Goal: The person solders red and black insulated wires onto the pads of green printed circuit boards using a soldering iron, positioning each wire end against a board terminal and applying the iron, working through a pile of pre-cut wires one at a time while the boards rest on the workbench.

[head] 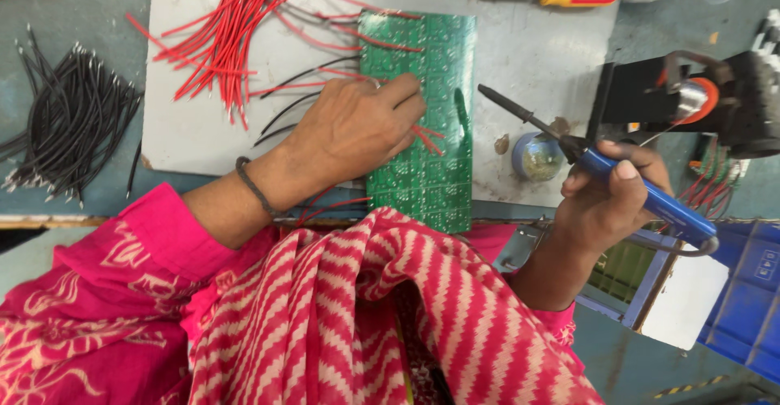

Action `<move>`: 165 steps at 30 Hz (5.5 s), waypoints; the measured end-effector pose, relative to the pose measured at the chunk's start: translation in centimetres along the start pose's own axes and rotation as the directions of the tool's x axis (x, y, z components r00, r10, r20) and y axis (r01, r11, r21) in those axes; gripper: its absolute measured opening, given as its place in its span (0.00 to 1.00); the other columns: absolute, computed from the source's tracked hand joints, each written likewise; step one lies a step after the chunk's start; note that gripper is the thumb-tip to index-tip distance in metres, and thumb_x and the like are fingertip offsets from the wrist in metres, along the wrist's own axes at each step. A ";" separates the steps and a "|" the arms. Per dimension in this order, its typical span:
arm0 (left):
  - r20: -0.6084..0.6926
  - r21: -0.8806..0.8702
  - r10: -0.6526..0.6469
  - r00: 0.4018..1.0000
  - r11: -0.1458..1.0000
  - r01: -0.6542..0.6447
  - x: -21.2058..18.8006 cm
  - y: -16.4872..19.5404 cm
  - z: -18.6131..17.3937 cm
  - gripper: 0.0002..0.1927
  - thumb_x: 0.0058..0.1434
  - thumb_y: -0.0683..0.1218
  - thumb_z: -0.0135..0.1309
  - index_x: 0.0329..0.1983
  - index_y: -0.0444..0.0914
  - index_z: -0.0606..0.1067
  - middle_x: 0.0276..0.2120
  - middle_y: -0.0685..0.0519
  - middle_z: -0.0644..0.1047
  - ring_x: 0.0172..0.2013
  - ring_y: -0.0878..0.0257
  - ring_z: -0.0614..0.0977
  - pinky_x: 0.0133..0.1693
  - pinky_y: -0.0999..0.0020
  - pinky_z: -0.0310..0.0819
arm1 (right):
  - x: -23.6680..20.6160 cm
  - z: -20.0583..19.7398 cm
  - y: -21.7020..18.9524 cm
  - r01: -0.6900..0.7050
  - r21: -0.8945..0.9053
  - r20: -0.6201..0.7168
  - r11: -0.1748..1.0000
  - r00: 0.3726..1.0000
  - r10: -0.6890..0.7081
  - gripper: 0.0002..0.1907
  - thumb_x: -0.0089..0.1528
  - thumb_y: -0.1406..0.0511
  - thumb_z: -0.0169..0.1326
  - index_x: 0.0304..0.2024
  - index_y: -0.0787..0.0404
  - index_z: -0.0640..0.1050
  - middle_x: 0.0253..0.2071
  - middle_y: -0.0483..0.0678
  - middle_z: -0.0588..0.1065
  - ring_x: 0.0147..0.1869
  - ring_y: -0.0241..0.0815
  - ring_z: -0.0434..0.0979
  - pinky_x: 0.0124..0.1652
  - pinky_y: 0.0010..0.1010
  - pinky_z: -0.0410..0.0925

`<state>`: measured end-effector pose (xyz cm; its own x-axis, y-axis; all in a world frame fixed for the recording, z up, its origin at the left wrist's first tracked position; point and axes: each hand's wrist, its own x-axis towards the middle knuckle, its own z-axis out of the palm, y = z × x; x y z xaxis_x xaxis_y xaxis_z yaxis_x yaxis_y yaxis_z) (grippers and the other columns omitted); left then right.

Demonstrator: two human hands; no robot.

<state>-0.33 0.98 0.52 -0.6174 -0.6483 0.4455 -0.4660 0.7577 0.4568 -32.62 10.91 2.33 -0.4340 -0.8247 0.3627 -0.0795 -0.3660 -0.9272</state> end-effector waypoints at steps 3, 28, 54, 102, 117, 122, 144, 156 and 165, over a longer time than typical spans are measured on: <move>0.027 -0.009 -0.013 1.000 1.000 0.013 0.3 0.2 -0.3 0.11 0.58 0.47 0.60 0.36 0.36 0.73 0.38 0.47 0.73 0.28 0.49 0.81 0.29 0.53 0.74 | 1.0 0.1 0.7 0.033 -0.052 -0.056 0.998 0.998 -0.036 0.17 0.72 0.61 0.53 0.50 0.72 0.75 0.33 0.56 0.75 0.25 0.40 0.73 0.25 0.25 0.67; 0.054 -0.014 -0.032 0.998 0.999 0.033 0.5 0.6 -0.5 0.13 0.56 0.47 0.60 0.38 0.35 0.73 0.39 0.47 0.74 0.30 0.50 0.82 0.30 0.53 0.75 | 3.1 2.9 2.1 -0.031 -0.206 -0.130 0.978 0.991 0.003 0.19 0.71 0.57 0.53 0.51 0.68 0.77 0.28 0.50 0.76 0.26 0.35 0.73 0.27 0.21 0.64; -0.010 -0.006 0.000 1.000 1.000 0.000 -0.4 0.2 -1.0 0.07 0.58 0.44 0.57 0.32 0.36 0.73 0.36 0.46 0.74 0.28 0.48 0.82 0.29 0.52 0.75 | 10.8 12.3 2.9 0.482 -0.762 0.507 0.432 0.859 -0.063 0.39 0.58 0.75 0.66 0.67 0.54 0.62 0.54 0.54 0.77 0.47 0.55 0.84 0.46 0.45 0.74; -0.024 -0.487 -0.533 0.846 0.745 0.456 -3.0 6.5 -5.4 0.07 0.66 0.40 0.57 0.45 0.34 0.77 0.32 0.47 0.82 0.24 0.60 0.79 0.27 0.67 0.70 | -11.9 3.3 -0.6 0.122 -0.280 0.344 0.952 0.939 -0.019 0.33 0.69 0.80 0.53 0.65 0.49 0.53 0.79 0.66 0.55 0.57 0.51 0.83 0.66 0.40 0.73; -0.145 -0.200 -0.359 0.922 0.923 0.329 -1.8 4.0 -2.6 0.06 0.65 0.45 0.61 0.38 0.37 0.80 0.27 0.49 0.80 0.24 0.54 0.81 0.27 0.59 0.71 | -9.6 0.2 -1.0 0.233 -0.296 0.276 0.927 0.949 -0.150 0.22 0.74 0.79 0.51 0.63 0.57 0.59 0.67 0.66 0.70 0.65 0.59 0.80 0.61 0.42 0.78; -0.232 -0.152 -0.291 0.928 0.953 0.261 -1.7 4.8 -1.8 0.05 0.69 0.45 0.60 0.42 0.37 0.79 0.34 0.49 0.82 0.31 0.51 0.83 0.32 0.58 0.74 | -8.8 0.1 -1.8 0.250 -0.336 0.235 0.908 0.956 -0.176 0.17 0.76 0.78 0.48 0.61 0.60 0.60 0.63 0.67 0.73 0.63 0.57 0.80 0.60 0.42 0.78; -0.105 0.083 -0.198 0.975 0.975 0.207 -3.2 4.6 -1.2 0.10 0.58 0.44 0.65 0.42 0.41 0.79 0.35 0.53 0.72 0.27 0.54 0.75 0.30 0.57 0.67 | -8.0 -1.0 -2.3 0.284 -0.423 0.260 0.861 0.948 -0.185 0.12 0.81 0.75 0.49 0.61 0.63 0.61 0.61 0.69 0.75 0.63 0.56 0.82 0.61 0.42 0.80; -0.163 0.059 -0.136 0.977 0.987 0.147 -3.4 3.4 -0.5 0.05 0.62 0.44 0.64 0.38 0.42 0.79 0.31 0.54 0.74 0.25 0.55 0.76 0.29 0.60 0.69 | -7.2 -3.9 -0.5 0.311 -0.374 0.119 0.874 0.951 -0.287 0.31 0.72 0.52 0.60 0.65 0.67 0.67 0.47 0.59 0.75 0.35 0.52 0.83 0.32 0.33 0.78; -0.185 0.002 -0.163 0.969 0.986 0.167 -3.7 3.2 -0.4 0.06 0.62 0.45 0.64 0.37 0.41 0.78 0.31 0.54 0.74 0.25 0.55 0.77 0.29 0.59 0.69 | -5.7 -2.8 -0.5 0.196 -0.133 0.016 0.972 0.981 -0.196 0.22 0.74 0.55 0.55 0.55 0.68 0.67 0.43 0.59 0.76 0.25 0.43 0.77 0.24 0.29 0.73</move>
<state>0.67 5.77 0.63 -0.4053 -0.7659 0.4992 -0.5635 0.6393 0.5233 -32.61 17.00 0.48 -0.3957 -0.7439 0.5386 -0.2815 -0.4600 -0.8421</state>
